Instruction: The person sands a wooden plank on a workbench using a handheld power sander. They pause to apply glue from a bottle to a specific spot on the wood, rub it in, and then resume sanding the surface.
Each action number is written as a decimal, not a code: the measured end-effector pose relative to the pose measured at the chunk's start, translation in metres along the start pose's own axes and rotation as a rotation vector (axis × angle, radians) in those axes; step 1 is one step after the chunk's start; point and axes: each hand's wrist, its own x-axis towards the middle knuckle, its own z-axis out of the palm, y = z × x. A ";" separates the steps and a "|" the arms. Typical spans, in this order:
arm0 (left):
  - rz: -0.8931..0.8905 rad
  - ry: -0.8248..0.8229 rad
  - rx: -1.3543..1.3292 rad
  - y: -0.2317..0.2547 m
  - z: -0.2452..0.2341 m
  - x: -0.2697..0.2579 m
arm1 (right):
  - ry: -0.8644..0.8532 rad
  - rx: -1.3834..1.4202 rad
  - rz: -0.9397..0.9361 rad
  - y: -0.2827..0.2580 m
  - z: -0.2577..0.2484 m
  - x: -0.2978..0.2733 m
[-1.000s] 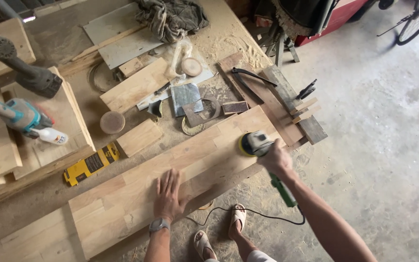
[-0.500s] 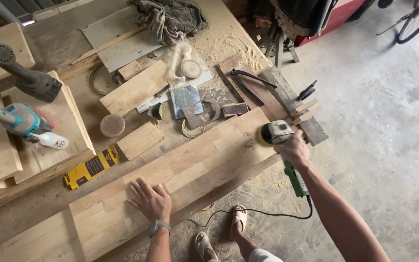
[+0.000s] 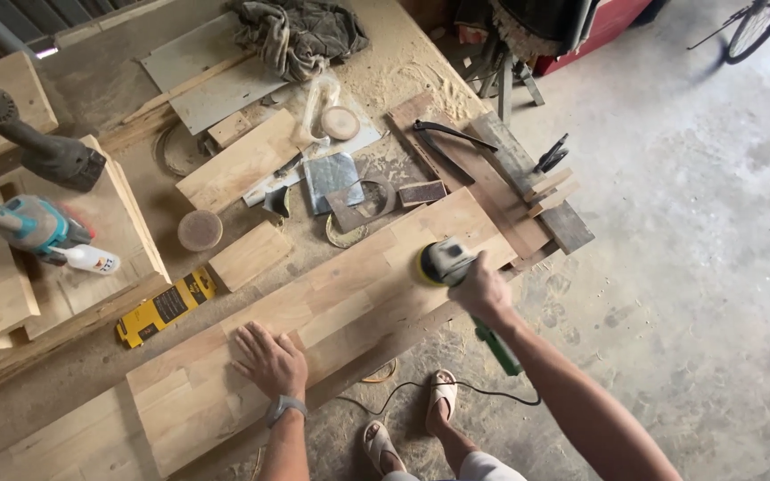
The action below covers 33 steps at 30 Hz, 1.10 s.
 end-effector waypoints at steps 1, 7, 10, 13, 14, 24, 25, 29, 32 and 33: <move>0.008 0.001 0.001 -0.006 -0.001 0.002 | 0.003 0.007 0.003 0.004 0.010 0.000; 0.175 -0.075 0.037 -0.043 -0.010 -0.004 | -0.013 -0.168 -0.145 0.017 0.019 0.009; 0.196 -0.064 0.074 -0.047 -0.011 -0.003 | 0.002 -0.110 -0.121 0.013 -0.012 0.016; 0.157 -0.044 0.016 -0.047 -0.010 -0.005 | 0.013 0.035 0.079 0.006 -0.053 0.017; 0.168 -0.014 -0.030 -0.048 -0.010 -0.005 | 0.080 0.109 0.158 0.014 -0.057 0.025; 0.061 -0.494 -0.899 0.027 -0.070 -0.028 | 0.128 0.898 0.129 0.009 0.000 -0.004; 0.061 -0.477 -0.896 0.052 -0.105 -0.046 | 0.121 0.902 0.115 -0.002 0.015 -0.011; 0.400 -0.680 -0.915 0.085 -0.160 -0.110 | -0.100 1.455 0.241 -0.036 0.079 -0.034; 0.446 -0.396 -0.715 0.051 -0.156 -0.127 | -0.291 1.532 0.257 -0.057 0.112 -0.061; 0.426 -0.302 -0.679 0.036 -0.157 -0.130 | -0.355 1.553 0.259 -0.064 0.122 -0.072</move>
